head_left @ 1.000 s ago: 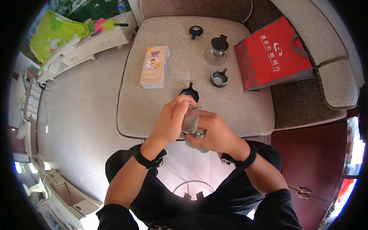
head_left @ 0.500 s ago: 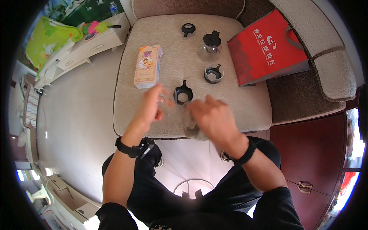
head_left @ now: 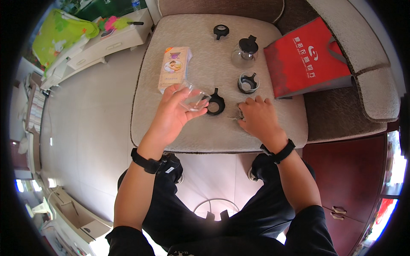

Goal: The person sits on the floor and wipes the inside and outside of a glass jar and its black lid with a cloth. They handle the jar and lid one at a time, wiping them thoroughly before placing them on a nearby shelf.

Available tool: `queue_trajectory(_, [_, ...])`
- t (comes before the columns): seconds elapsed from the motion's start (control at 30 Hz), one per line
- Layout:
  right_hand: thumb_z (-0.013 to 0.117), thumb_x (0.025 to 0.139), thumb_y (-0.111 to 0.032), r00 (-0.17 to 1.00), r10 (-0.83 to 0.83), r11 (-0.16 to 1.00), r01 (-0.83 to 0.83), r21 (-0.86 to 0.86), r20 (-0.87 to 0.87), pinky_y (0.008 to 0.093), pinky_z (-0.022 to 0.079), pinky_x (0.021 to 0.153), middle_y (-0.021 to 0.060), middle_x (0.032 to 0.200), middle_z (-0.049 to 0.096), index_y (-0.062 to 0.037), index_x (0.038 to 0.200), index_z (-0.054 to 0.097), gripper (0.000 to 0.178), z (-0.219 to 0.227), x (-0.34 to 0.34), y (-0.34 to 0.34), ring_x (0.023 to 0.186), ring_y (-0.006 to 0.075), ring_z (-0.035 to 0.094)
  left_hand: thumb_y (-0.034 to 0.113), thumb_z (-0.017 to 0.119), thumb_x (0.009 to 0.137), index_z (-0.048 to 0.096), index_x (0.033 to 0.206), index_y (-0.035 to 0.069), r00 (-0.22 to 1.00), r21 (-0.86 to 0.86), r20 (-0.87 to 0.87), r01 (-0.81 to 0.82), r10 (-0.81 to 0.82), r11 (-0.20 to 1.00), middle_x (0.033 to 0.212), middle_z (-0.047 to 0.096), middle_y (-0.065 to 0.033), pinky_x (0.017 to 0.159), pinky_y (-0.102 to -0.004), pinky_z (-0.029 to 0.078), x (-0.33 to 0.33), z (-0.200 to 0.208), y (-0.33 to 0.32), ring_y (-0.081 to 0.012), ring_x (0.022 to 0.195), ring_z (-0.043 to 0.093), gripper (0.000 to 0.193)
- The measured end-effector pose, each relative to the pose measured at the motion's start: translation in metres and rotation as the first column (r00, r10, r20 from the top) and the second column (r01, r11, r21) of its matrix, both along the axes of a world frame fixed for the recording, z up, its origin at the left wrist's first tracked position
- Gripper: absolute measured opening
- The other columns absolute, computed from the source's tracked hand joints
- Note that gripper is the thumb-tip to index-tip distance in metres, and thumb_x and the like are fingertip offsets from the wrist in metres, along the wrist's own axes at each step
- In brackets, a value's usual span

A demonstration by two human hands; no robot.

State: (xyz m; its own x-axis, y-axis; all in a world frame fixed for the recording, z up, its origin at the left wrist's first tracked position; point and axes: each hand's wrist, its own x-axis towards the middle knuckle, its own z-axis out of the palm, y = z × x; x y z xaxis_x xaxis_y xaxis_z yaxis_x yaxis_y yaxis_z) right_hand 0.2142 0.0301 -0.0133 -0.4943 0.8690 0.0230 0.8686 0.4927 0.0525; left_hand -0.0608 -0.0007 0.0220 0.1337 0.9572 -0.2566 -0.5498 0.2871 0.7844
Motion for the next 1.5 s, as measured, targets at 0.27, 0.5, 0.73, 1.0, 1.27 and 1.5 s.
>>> queue_trajectory(0.27, [0.080,0.085,-0.046,0.963,0.128,0.991,-0.114,0.070,-0.239,0.0554,0.042,0.110,0.0130,0.136,0.066,-0.0154,0.145,0.060,0.070,-0.030,-0.019,0.004,0.136,0.0334,0.055,0.013,0.070,0.099,0.054,0.126,0.012,0.973,0.099,-0.229,0.024,-0.001,0.995,0.126,0.063,-0.0123,0.101,-0.0453,0.055,-0.002,-0.014,0.008,-0.0302,0.119,0.068,0.031])
queue_trajectory(0.5, [0.075,0.089,-0.036,0.988,0.150,0.986,-0.152,-0.066,-0.033,0.0521,0.046,0.105,0.0083,0.118,0.072,-0.0156,0.121,0.076,0.038,-0.043,-0.026,0.010,0.118,0.0294,0.065,0.021,0.094,0.076,0.059,0.090,0.003,0.243,0.340,-0.930,0.284,0.275,0.897,0.121,0.064,-0.0158,0.084,-0.0405,0.056,-0.012,-0.049,0.021,-0.0281,0.097,0.069,0.042])
queue_trajectory(0.73, [0.075,0.091,-0.025,0.932,0.035,0.996,-0.062,-0.062,-0.361,0.0449,0.051,0.094,0.0078,0.098,0.075,-0.0102,0.103,0.078,0.019,-0.024,-0.019,0.018,0.102,0.0266,0.072,0.018,0.092,0.075,0.057,0.087,0.006,-0.060,0.137,-0.982,0.434,0.181,0.890,0.134,0.063,-0.0159,0.092,-0.0466,0.056,-0.025,-0.061,0.018,-0.0381,0.118,0.065,0.038])
queue_trajectory(1.0, [0.069,0.105,-0.023,0.428,-0.371,0.824,-0.258,-0.504,-0.824,0.0279,0.048,0.074,0.0018,0.084,0.061,-0.0037,0.105,0.067,0.019,0.000,-0.002,0.028,0.083,0.0104,0.061,0.016,0.088,0.077,0.056,0.116,0.008,-0.201,-0.038,-0.978,0.464,0.064,0.885,0.140,0.061,-0.0108,0.098,-0.0465,0.054,-0.027,-0.036,0.007,-0.0381,0.123,0.063,0.051])
queue_trajectory(1.27, [0.063,0.110,-0.026,0.444,-0.452,0.586,-0.506,-0.633,-0.774,0.0253,0.045,0.079,-0.0034,0.088,0.058,-0.0044,0.112,0.064,0.022,0.025,0.001,0.017,0.086,0.0065,0.054,0.017,0.089,0.083,0.060,0.128,0.003,0.288,0.570,-0.822,0.405,0.492,0.715,0.123,0.068,-0.0103,0.099,-0.0422,0.053,0.012,0.002,-0.001,-0.0287,0.111,0.067,0.056])
queue_trajectory(1.5, [0.078,0.093,-0.029,0.719,0.114,0.981,-0.191,-0.037,-0.685,0.0413,0.052,0.095,0.0111,0.120,0.067,-0.0093,0.140,0.062,0.053,0.021,0.003,0.004,0.113,0.0281,0.065,0.009,0.084,0.091,0.063,0.100,0.003,0.736,0.341,-0.675,0.251,0.050,0.906,0.095,0.065,-0.0002,0.083,-0.0285,0.054,0.006,-0.003,0.006,-0.0061,0.088,0.061,0.023])
